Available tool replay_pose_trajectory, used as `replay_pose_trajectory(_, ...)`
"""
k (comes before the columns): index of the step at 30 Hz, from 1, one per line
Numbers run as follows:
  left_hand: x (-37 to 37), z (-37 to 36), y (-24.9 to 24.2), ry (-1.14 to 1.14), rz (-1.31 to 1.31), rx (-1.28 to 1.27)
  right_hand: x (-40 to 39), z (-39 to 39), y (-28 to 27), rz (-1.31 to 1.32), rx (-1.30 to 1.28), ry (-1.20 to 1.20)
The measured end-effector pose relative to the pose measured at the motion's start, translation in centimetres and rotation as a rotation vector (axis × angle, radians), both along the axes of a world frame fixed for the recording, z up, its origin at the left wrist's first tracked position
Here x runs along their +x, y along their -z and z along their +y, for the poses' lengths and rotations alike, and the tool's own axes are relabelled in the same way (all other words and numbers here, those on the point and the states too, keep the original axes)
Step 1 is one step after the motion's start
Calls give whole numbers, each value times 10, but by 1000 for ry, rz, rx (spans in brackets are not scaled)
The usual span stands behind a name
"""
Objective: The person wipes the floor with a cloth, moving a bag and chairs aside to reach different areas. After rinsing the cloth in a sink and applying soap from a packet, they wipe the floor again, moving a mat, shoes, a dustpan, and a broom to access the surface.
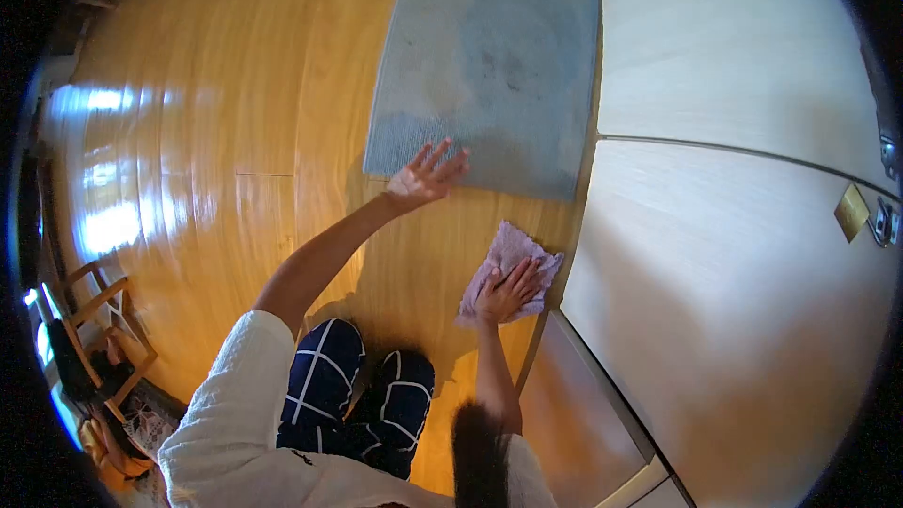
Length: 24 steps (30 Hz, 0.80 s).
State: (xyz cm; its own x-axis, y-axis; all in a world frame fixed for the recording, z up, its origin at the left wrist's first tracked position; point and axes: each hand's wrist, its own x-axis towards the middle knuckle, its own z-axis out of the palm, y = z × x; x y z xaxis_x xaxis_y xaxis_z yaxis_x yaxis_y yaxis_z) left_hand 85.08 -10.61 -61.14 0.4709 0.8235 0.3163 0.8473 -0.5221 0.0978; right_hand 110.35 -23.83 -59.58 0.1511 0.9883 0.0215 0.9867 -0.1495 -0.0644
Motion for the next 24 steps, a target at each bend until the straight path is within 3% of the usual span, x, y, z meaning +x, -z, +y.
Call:
replay_pose_trajectory(5,2,-3,14,104,-18,15,8,-3,6,6,34,-22)
replay_pose_trajectory(9,-12,11,12,166,-218,-38,6,-2,2,-7,47,-51)
replay_pose_trajectory(13,-6,27,-5,187,-110,33,1,1,-5,45,-8,-22)
replay_pose_trajectory(16,13,45,-17,-1,-82,-244,5,-2,1,32,-8,-28)
replay_pose_trajectory(20,18,62,-31,-236,-783,-196,0,5,2,21,-20,-26)
replay_pose_trajectory(24,7,89,-63,-297,-989,-221,3,81,17,0,37,-64)
